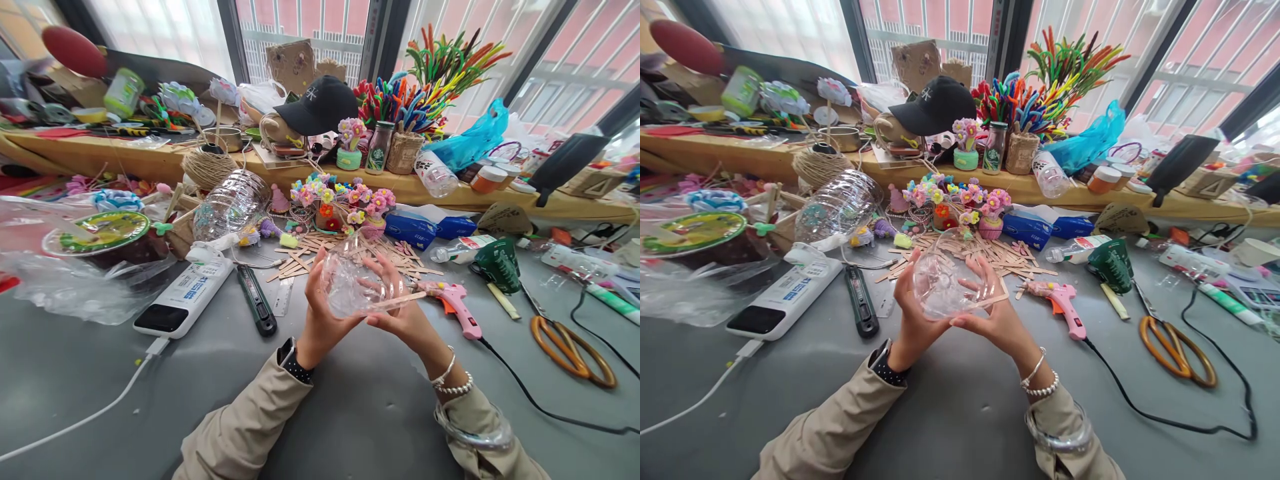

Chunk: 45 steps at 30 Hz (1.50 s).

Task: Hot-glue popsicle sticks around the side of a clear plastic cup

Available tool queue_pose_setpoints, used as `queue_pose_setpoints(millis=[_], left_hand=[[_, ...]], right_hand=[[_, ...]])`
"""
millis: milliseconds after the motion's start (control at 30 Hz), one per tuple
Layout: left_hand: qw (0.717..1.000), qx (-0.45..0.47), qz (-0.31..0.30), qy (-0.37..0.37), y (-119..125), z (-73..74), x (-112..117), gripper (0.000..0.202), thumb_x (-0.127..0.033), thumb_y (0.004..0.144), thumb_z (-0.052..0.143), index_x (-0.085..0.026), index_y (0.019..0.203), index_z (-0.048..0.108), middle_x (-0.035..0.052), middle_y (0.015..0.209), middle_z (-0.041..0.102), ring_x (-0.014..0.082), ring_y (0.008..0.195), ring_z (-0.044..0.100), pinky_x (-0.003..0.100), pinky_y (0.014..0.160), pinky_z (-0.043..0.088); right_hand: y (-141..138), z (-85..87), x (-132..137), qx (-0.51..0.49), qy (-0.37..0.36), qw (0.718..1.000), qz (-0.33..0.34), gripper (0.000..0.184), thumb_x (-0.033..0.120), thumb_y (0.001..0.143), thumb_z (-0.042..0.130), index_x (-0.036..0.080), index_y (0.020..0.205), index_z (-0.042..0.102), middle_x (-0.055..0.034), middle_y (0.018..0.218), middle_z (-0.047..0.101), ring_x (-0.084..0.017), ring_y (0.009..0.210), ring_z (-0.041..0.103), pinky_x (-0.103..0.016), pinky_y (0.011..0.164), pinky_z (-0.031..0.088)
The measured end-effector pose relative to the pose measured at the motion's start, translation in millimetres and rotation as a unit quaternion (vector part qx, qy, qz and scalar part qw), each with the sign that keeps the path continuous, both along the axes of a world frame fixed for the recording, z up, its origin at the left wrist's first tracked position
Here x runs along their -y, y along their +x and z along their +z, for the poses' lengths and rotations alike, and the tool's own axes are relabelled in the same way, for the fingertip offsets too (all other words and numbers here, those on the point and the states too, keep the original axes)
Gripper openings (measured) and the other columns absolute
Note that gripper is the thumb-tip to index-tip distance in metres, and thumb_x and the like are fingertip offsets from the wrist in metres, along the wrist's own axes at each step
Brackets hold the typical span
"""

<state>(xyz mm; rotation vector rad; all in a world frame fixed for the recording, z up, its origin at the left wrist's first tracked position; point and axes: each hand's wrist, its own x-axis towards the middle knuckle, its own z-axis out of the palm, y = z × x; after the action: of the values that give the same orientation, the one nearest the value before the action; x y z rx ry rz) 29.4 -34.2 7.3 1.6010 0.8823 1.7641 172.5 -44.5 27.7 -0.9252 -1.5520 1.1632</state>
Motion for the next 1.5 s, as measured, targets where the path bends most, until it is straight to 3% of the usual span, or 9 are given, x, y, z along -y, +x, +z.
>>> queue_pose_setpoints(millis=[133, 200, 433, 500, 600, 667, 767, 967, 1500], left_hand=[[0.971, -0.082, 0.076, 0.212, -8.1, -10.2, -14.2, 0.094, -0.029, 0.050, 0.078, -0.033, 0.123, 0.019, 0.0108, 0.139, 0.021, 0.0298, 0.127, 0.026, 0.049, 0.095, 0.035], [0.953, -0.108, 0.098, 0.265, -11.1, -13.5, -19.6, 0.095, -0.031, 0.052, 0.077, -0.031, 0.126, 0.017, 0.0119, 0.140, 0.020, 0.0294, 0.127, 0.026, 0.048, 0.094, 0.037], [0.935, -0.130, 0.124, 0.305, -14.0, -16.6, -22.0, 0.092, -0.021, 0.059, 0.073, -0.034, 0.128, 0.014, 0.0082, 0.142, 0.017, 0.0272, 0.125, 0.030, 0.046, 0.092, 0.042], [0.937, -0.132, 0.121, 0.301, -14.6, -16.2, -21.7, 0.092, -0.018, 0.059, 0.073, -0.033, 0.128, 0.014, 0.0082, 0.142, 0.017, 0.0276, 0.126, 0.028, 0.047, 0.093, 0.041], [0.932, -0.152, 0.126, 0.303, -15.9, -15.2, -21.3, 0.092, -0.019, 0.060, 0.072, -0.032, 0.129, 0.013, 0.0083, 0.142, 0.016, 0.0269, 0.128, 0.025, 0.047, 0.093, 0.041], [0.925, -0.170, 0.134, 0.311, -16.7, -14.7, -21.1, 0.092, -0.021, 0.061, 0.072, -0.033, 0.129, 0.012, 0.0078, 0.142, 0.016, 0.0261, 0.128, 0.024, 0.047, 0.093, 0.041], [0.914, -0.188, 0.147, 0.327, -17.5, -14.0, -20.8, 0.093, -0.018, 0.061, 0.072, -0.031, 0.130, 0.011, 0.0085, 0.142, 0.017, 0.0251, 0.128, 0.026, 0.046, 0.094, 0.040], [0.901, -0.219, 0.157, 0.341, -18.0, -9.8, -19.5, 0.088, -0.013, 0.065, 0.067, -0.029, 0.132, 0.012, 0.0089, 0.142, 0.017, 0.0236, 0.128, 0.025, 0.044, 0.095, 0.040], [0.889, -0.242, 0.168, 0.349, -18.0, -3.7, -17.1, 0.093, -0.004, 0.061, 0.068, -0.022, 0.134, 0.014, 0.0096, 0.143, 0.017, 0.0220, 0.128, 0.025, 0.038, 0.099, 0.037]], right_hand=[[1.6, 5.7, 1.5, 0.007, 0.005, 0.999, 0.036, 0.091, 0.034, 0.059, 0.071, 0.032, 0.133, 0.017, -0.0100, 0.138, 0.027, -0.024, 0.115, 0.043, -0.043, 0.094, 0.039], [0.7, 7.2, 2.3, 0.006, 0.007, 0.999, 0.046, 0.090, 0.033, 0.059, 0.071, 0.032, 0.132, 0.019, -0.0100, 0.137, 0.029, -0.024, 0.115, 0.043, -0.043, 0.094, 0.038], [12.2, 10.7, 2.8, 0.018, 0.013, 0.992, 0.123, 0.092, 0.043, 0.057, 0.069, 0.035, 0.133, 0.018, -0.0082, 0.137, 0.030, -0.024, 0.116, 0.042, -0.043, 0.092, 0.039], [24.7, 12.2, 2.3, 0.080, -0.003, 0.982, 0.173, 0.083, 0.052, 0.055, 0.066, 0.031, 0.129, 0.033, -0.0072, 0.136, 0.033, -0.026, 0.118, 0.040, -0.043, 0.097, 0.034], [43.4, 13.9, 2.3, 0.084, -0.080, 0.968, 0.222, 0.076, 0.068, 0.055, 0.052, 0.024, 0.118, 0.050, -0.0091, 0.122, 0.050, -0.027, 0.112, 0.046, -0.043, 0.092, 0.039], [50.7, 15.2, 2.4, 0.040, -0.106, 0.979, 0.170, 0.067, 0.069, 0.068, 0.036, 0.021, 0.109, 0.057, -0.0091, 0.108, 0.059, -0.023, 0.099, 0.055, -0.040, 0.087, 0.041], [52.4, 17.8, 1.8, 0.008, -0.147, 0.986, 0.078, 0.072, 0.067, 0.075, 0.012, 0.019, 0.095, 0.061, -0.0081, 0.095, 0.062, -0.018, 0.086, 0.057, -0.033, 0.078, 0.044], [44.2, 20.2, 1.2, 0.003, -0.145, 0.989, -0.012, 0.049, 0.056, 0.082, 0.028, 0.018, 0.065, 0.053, -0.0003, 0.059, 0.052, -0.010, 0.055, 0.046, -0.023, 0.054, 0.036], [36.9, 16.7, 0.5, 0.035, -0.132, 0.988, -0.077, 0.038, 0.049, 0.081, 0.037, 0.019, 0.059, 0.046, 0.0032, 0.053, 0.041, -0.009, 0.050, 0.034, -0.024, 0.049, 0.027]])
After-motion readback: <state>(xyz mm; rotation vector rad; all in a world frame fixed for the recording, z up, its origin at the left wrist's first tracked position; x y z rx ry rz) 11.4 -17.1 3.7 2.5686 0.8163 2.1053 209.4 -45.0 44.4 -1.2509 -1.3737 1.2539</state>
